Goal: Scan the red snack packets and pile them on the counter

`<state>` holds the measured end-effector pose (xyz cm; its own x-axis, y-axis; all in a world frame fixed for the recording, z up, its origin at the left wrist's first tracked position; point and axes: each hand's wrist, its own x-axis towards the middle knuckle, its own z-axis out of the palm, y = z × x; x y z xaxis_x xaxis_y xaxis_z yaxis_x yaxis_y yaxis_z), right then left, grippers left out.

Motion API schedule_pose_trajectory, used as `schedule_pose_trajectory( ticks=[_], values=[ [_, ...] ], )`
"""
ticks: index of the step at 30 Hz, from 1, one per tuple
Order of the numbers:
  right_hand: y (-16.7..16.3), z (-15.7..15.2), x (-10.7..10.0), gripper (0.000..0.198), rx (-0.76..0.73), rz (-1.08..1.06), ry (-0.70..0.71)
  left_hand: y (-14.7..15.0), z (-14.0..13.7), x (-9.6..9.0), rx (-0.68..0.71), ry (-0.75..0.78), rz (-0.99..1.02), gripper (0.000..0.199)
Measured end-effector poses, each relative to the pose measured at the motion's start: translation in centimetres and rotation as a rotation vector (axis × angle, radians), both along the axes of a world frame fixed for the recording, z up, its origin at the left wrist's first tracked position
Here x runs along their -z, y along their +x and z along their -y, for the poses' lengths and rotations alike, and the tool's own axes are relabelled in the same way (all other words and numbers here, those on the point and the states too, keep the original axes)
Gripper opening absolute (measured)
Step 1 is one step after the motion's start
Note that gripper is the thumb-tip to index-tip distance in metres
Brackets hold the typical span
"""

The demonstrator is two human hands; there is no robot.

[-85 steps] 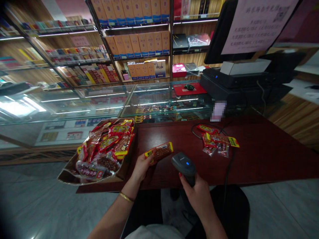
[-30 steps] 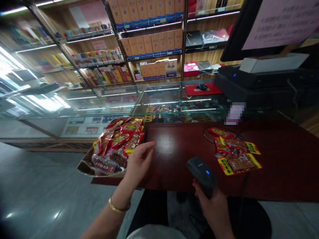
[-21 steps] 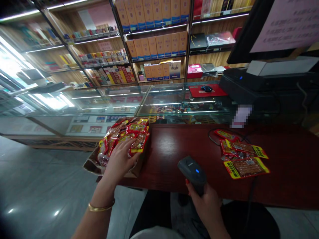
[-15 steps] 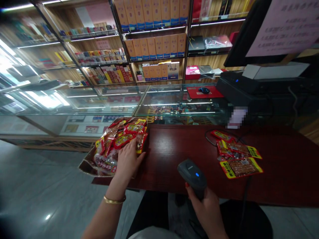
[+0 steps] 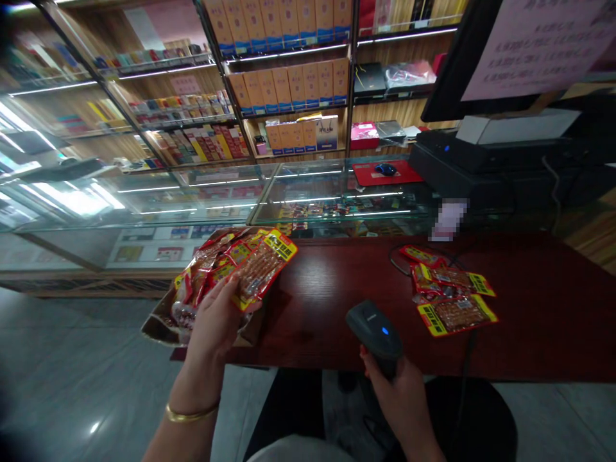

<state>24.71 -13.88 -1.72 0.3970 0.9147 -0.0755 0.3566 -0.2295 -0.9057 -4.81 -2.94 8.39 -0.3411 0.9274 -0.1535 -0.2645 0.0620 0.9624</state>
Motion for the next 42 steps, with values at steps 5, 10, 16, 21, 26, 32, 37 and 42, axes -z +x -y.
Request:
schedule_pose_trajectory(
  ticks=[5, 10, 16, 21, 26, 32, 37, 42],
  values=[
    [-0.1, 0.0, -0.5, 0.039, -0.051, 0.069, 0.057, 5.0, -1.3, 4.2, 0.273, -0.122, 0.207, 0.036],
    [-0.4, 0.3, -1.0, 0.029, -0.152, 0.169, 0.110, 8.6, -3.2, 9.7, 0.406, -0.192, 0.243, 0.035],
    [-0.3, 0.4, -1.0, 0.034, -0.115, 0.187, 0.069, 11.0, -4.2, 12.9, 0.481, -0.134, 0.400, 0.035],
    [0.0, 0.0, -0.8, 0.041, -0.066, 0.177, 0.031, 10.8, -4.6, 13.7, 0.541, -0.112, 0.460, 0.039],
    [0.1, 0.2, -0.5, 0.042, -0.089, 0.175, 0.014, 10.3, -5.1, 14.0, 0.539, -0.148, 0.494, 0.039],
    [0.1, 0.3, -0.6, 0.041, -0.107, 0.179, 0.002, 10.4, -5.1, 13.3, 0.523, -0.170, 0.496, 0.038],
    [0.2, 0.2, -0.4, 0.041, -0.111, 0.193, -0.007, 10.5, -5.2, 13.3, 0.502, -0.199, 0.497, 0.035],
    [0.2, 0.2, -0.2, 0.042, -0.129, 0.228, -0.002, 10.7, -5.2, 13.6, 0.453, -0.217, 0.496, 0.032]
  ],
)
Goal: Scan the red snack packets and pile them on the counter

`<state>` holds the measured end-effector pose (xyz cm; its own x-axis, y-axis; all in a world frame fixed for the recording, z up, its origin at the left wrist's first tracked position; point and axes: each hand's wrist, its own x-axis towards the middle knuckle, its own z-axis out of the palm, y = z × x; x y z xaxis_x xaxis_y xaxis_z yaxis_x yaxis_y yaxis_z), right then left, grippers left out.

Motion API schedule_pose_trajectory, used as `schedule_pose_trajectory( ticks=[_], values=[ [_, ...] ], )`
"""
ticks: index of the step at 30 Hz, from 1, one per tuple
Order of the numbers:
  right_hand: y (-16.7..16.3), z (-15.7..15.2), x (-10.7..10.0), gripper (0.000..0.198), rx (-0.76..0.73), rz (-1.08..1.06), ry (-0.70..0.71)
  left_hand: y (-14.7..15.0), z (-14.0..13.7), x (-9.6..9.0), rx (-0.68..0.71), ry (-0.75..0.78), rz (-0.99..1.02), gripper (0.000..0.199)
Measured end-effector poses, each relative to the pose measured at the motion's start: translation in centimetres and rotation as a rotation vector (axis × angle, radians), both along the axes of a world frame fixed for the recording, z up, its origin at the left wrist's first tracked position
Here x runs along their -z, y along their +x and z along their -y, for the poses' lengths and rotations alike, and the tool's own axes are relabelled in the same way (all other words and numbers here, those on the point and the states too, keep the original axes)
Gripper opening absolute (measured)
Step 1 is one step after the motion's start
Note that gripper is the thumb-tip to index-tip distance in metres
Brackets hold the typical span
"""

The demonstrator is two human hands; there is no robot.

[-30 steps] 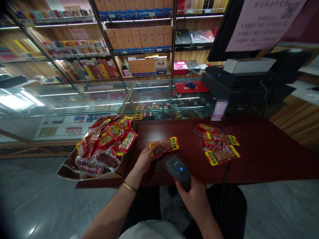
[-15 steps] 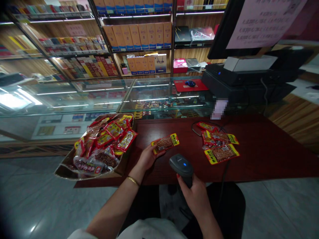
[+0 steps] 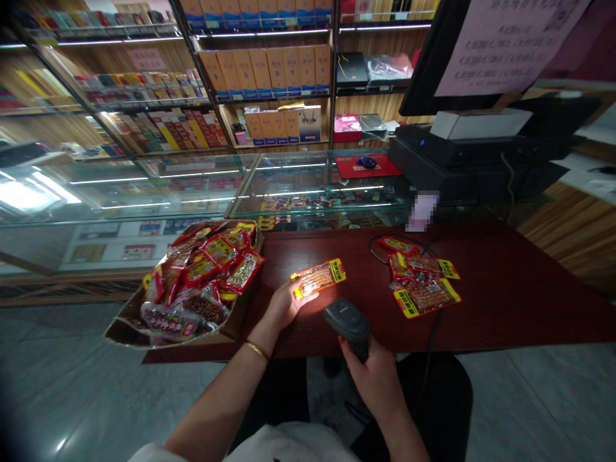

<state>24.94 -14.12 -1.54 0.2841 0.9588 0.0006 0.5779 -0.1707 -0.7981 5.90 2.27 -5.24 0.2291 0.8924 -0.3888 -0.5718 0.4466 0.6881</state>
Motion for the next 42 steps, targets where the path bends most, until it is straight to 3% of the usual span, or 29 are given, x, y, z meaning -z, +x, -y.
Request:
schedule_pose_trajectory(
  ticks=[7, 11, 14, 20, 24, 27, 30, 31, 33, 36, 37, 39, 42],
  values=[
    [0.0, -0.1, -0.4, 0.038, 0.032, -0.017, 0.023, 0.0, 0.2, -1.1, 0.009, 0.012, -0.022, 0.035],
    [0.6, 0.2, -1.0, 0.038, 0.078, -0.070, 0.050, 2.1, -0.1, -2.1, 0.037, -0.008, -0.109, 0.029],
    [1.3, 0.7, -1.4, 0.041, 0.136, -0.096, 0.061, 6.3, -0.7, -3.2, 0.147, -0.024, -0.125, 0.027],
    [2.8, 1.5, -1.6, 0.042, 0.239, -0.121, 0.082, 18.3, -4.1, -5.9, 0.417, 0.011, -0.086, 0.025],
    [3.3, 1.8, -1.5, 0.045, 0.273, -0.129, 0.087, 21.2, -5.8, -6.5, 0.477, 0.040, -0.174, 0.021],
    [3.2, 1.7, -1.4, 0.043, 0.264, -0.126, 0.064, 18.6, -5.1, -5.9, 0.410, 0.080, -0.262, 0.027],
    [2.6, 1.1, -1.3, 0.040, 0.229, -0.126, 0.070, 12.0, -2.3, -5.9, 0.306, 0.206, -0.347, 0.026],
    [2.3, 0.7, -1.2, 0.038, 0.214, -0.128, 0.079, 9.2, -1.1, -6.3, 0.260, 0.347, -0.429, 0.024],
    [1.6, 0.1, -1.1, 0.036, 0.176, -0.137, 0.086, 2.8, 1.2, -7.8, 0.129, 0.622, -0.731, 0.023],
    [0.4, -0.9, -0.8, 0.038, 0.097, -0.154, 0.061, -6.6, 3.8, -10.8, -0.115, 0.826, -1.324, 0.030],
    [0.0, -1.1, -0.7, 0.039, 0.076, -0.160, 0.055, -9.3, 4.3, -11.6, -0.175, 0.843, -1.524, 0.033],
    [-0.8, -1.5, -0.7, 0.039, 0.043, -0.172, 0.051, -13.6, 4.6, -12.4, -0.246, 0.734, -1.852, 0.042],
    [-1.8, -1.7, -1.0, 0.035, -0.002, -0.171, 0.068, -16.8, 4.3, -12.0, -0.123, 0.553, -2.103, 0.053]
  ],
)
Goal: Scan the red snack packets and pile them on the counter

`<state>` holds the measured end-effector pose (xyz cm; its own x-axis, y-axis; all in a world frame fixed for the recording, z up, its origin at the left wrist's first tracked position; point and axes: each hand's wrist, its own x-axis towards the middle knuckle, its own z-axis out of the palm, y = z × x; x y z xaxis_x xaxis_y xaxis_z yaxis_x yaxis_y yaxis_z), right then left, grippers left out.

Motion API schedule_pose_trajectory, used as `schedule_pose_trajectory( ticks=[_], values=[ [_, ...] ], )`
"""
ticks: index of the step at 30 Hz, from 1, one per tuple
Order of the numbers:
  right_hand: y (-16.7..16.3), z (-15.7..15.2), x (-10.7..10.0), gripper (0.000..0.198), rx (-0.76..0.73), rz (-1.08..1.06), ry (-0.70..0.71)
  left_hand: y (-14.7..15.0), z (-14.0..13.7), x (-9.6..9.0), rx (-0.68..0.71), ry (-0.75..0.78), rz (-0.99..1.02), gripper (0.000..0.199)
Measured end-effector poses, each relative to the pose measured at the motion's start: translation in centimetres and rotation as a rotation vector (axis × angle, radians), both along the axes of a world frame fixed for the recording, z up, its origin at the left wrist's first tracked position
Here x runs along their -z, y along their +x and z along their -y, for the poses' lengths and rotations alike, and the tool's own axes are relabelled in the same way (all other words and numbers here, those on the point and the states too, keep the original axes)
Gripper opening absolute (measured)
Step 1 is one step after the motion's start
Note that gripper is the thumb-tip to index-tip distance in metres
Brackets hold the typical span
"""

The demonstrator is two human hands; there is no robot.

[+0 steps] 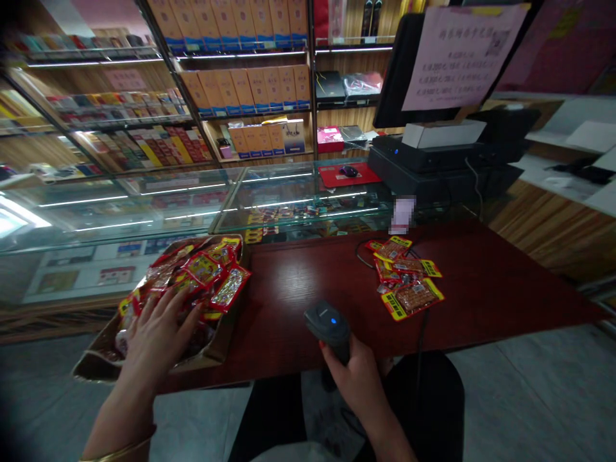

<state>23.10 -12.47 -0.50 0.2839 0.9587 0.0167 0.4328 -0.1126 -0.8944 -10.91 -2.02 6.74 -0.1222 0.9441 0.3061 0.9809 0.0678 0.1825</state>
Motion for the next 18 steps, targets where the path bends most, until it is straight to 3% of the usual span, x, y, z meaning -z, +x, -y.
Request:
schedule_pose_trajectory(
  ticks=[4, 7, 11, 18],
  values=[
    [-0.6, 0.3, -0.4, 0.031, -0.021, 0.036, 0.043, -0.2, -0.6, 1.0, -0.015, -0.069, -0.109, 0.058],
    [-0.4, 0.7, -0.2, 0.033, -0.003, 0.037, 0.022, 0.5, -0.9, 0.5, -0.048, -0.055, -0.116, 0.060],
    [0.4, 0.9, 0.1, 0.038, 0.025, 0.036, -0.018, 0.8, -1.1, -0.2, -0.088, -0.002, -0.138, 0.048],
    [0.9, 0.6, -0.1, 0.038, 0.052, 0.064, -0.013, 0.2, -0.4, 0.6, -0.093, 0.262, -0.023, 0.042]
  ],
)
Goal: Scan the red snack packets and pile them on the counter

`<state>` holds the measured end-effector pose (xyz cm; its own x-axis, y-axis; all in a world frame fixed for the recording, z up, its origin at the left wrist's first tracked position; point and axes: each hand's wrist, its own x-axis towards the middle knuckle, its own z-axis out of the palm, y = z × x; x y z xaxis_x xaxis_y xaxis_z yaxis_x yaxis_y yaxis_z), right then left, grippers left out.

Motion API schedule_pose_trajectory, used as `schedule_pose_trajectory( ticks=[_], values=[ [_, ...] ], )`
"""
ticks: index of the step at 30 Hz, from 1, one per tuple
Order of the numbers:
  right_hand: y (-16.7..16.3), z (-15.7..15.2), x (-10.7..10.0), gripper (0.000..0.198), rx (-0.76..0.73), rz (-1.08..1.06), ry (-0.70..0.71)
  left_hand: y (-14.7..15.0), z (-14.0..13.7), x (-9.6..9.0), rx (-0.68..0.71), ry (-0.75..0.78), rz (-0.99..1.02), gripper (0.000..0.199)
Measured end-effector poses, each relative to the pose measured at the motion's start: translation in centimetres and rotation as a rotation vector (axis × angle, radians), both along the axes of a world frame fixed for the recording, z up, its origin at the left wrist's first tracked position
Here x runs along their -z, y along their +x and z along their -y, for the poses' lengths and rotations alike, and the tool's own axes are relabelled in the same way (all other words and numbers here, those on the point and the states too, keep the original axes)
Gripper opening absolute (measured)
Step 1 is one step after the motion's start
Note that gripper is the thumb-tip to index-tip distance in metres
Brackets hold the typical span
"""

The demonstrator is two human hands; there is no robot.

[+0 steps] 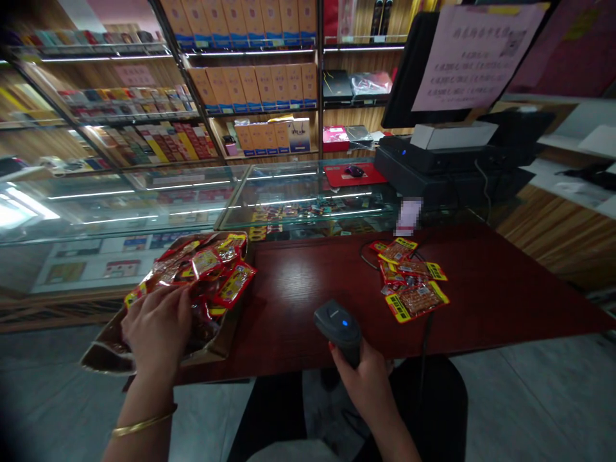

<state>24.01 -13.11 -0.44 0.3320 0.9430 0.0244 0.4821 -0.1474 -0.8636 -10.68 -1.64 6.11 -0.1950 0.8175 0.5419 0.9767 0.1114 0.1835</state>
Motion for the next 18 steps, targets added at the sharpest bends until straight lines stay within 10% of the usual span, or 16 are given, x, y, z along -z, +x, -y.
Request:
schedule_pose_trajectory(
  ticks=[10, 18],
  values=[
    [0.1, 0.1, -0.2, 0.042, 0.021, -0.041, 0.025, 2.1, 2.0, -3.9, -0.164, 0.283, 0.305, 0.041],
    [0.4, 0.1, 0.0, 0.039, 0.039, -0.020, 0.029, 9.2, 1.8, 0.4, 0.352, -0.033, 0.821, 0.035]
  ],
)
